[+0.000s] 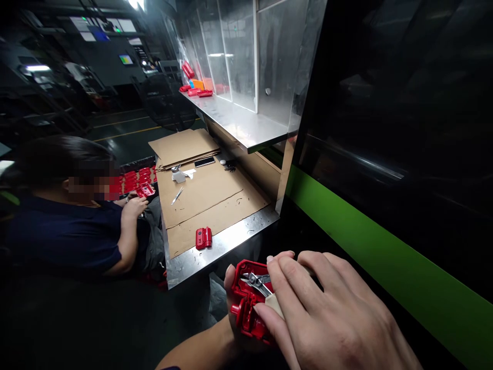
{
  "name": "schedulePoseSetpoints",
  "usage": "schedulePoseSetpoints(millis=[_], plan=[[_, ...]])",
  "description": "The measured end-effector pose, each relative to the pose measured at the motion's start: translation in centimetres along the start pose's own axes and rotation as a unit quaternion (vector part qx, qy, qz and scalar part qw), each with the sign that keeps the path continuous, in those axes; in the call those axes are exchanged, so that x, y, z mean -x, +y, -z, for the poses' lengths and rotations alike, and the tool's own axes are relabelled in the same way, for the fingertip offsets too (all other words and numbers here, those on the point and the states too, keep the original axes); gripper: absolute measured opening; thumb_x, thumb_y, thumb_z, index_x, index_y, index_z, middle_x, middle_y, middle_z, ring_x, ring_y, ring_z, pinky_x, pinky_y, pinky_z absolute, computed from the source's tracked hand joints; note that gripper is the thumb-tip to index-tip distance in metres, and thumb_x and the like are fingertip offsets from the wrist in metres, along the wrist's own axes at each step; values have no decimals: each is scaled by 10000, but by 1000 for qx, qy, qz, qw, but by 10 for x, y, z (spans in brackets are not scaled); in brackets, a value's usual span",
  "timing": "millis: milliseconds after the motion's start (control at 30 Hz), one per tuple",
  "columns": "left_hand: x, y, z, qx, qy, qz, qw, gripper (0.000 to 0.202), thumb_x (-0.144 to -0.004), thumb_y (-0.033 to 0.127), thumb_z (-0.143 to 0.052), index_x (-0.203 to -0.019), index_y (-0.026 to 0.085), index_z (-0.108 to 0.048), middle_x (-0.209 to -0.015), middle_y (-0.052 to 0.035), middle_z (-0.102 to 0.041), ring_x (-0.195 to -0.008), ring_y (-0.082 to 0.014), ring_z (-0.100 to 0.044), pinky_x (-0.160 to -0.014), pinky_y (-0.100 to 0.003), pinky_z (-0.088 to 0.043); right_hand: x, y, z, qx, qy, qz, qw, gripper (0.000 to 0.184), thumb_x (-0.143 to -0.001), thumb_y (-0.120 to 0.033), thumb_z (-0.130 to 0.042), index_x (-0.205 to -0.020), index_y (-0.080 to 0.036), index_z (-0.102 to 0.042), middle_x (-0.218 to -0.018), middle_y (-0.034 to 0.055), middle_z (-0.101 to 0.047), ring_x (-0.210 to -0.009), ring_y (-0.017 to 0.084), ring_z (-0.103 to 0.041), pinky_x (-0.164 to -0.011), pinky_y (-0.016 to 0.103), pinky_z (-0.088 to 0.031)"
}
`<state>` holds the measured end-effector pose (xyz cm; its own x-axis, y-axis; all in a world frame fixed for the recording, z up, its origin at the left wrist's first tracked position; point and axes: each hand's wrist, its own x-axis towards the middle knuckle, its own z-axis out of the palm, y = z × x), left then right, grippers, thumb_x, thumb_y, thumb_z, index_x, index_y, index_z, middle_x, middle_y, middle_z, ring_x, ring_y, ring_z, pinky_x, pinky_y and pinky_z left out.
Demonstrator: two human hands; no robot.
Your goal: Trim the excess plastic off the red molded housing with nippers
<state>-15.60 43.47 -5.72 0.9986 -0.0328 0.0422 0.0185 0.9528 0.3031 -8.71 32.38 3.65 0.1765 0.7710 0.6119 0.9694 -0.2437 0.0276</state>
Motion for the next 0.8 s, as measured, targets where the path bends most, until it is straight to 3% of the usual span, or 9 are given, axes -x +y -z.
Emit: schedulePoseSetpoints(millis=[100, 300, 467, 800], plan=[[0, -1, 0, 2, -15, -14, 1000, 927, -633, 859, -656, -1308, 224, -635, -1373, -165, -571, -1339, -460, -445, -1082, -594, -374, -1, -2, -1, -3, -4, -1, 1000, 306, -968, -291, -557, -1095, -89, -749, -1045, 81, -738, -964, 258, -606, -943, 410, -422], [1, -8, 7, -7, 3, -7, 1000, 1021, -622, 901, -598, -1368, 204, -589, -1441, -178, -510, -1322, -479, -462, -1085, -578, -388, -1, -2, -2, 4, -11, -4, 1000, 314, -977, -290, -535, -1078, -87, -753, -1039, 88, -737, -946, 259, -606, -931, 418, -418], [1, -9, 9, 0, -25, -23, 999, 963, -699, 872, -564, -1383, 193, -576, -1440, -181, -510, -1318, -466, -472, -1098, -577, -376, -1, -1, -1, 4, -10, -3, 1000, 308, -973, -281, -539, -1072, -87, -756, -1039, 88, -735, -933, 253, -609, -926, 410, -416], [1, -8, 7, 2, -29, -21, 999, 943, -688, 867, -588, -1345, 192, -610, -1433, -174, -515, -1313, -461, -475, -1111, -570, -358, 0, -2, -1, -12, -7, -8, 1000, 302, -973, -276, -539, -1060, -90, -760, -1021, 89, -735, -935, 255, -605, -920, 402, -414]])
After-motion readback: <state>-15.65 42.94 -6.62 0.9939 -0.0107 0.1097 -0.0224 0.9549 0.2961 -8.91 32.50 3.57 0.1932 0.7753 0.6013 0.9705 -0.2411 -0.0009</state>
